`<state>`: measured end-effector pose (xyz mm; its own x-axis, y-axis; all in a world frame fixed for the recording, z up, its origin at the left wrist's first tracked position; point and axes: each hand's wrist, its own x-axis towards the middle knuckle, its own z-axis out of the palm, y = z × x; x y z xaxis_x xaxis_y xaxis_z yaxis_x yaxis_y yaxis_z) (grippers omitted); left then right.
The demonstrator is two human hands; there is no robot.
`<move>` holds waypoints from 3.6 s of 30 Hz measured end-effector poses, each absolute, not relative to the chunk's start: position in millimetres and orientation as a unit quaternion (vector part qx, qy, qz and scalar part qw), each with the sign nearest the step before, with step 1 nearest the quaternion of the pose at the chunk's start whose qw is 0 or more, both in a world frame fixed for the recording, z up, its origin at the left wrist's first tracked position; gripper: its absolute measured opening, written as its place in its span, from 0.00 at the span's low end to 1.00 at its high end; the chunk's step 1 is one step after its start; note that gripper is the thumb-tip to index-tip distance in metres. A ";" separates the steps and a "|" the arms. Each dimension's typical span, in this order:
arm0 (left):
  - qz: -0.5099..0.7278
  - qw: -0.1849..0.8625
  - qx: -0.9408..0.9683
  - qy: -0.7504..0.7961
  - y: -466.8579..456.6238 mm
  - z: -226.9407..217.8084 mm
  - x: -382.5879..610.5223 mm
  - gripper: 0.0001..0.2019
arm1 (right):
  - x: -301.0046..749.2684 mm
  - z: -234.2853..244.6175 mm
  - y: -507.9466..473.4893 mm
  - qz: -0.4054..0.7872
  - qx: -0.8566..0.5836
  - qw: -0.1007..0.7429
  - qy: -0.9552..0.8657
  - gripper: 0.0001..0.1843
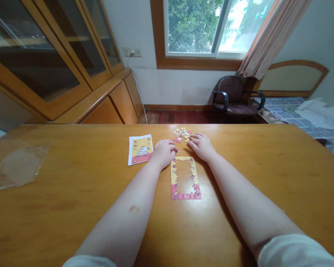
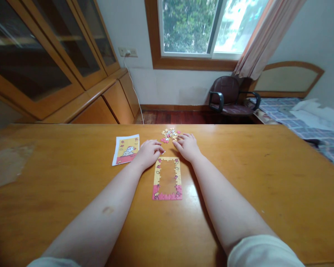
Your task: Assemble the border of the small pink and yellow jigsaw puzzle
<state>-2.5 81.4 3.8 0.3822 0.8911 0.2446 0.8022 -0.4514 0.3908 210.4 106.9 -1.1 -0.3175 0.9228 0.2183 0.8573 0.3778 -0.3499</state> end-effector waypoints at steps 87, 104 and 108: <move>0.210 0.154 0.787 0.559 86.8 -3.6 -1.6 0.17 | 220.8 -11.5 131.0 0.062 -0.608 0.073 -0.788 0.28; 0.214 0.159 0.790 0.552 87.4 -5.1 -3.4 0.18 | 229.7 0.2 126.1 0.006 -0.717 0.175 -0.675 0.31; 0.222 0.166 0.788 0.550 88.1 -6.0 -4.4 0.18 | 238.0 9.6 123.8 0.014 -0.757 0.167 -0.632 0.36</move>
<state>-4.4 88.1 -6.0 0.2961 0.9406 0.1661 0.7931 -0.3391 0.5060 238.0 123.8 9.6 0.2010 0.9609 0.1903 0.9518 -0.1456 -0.2700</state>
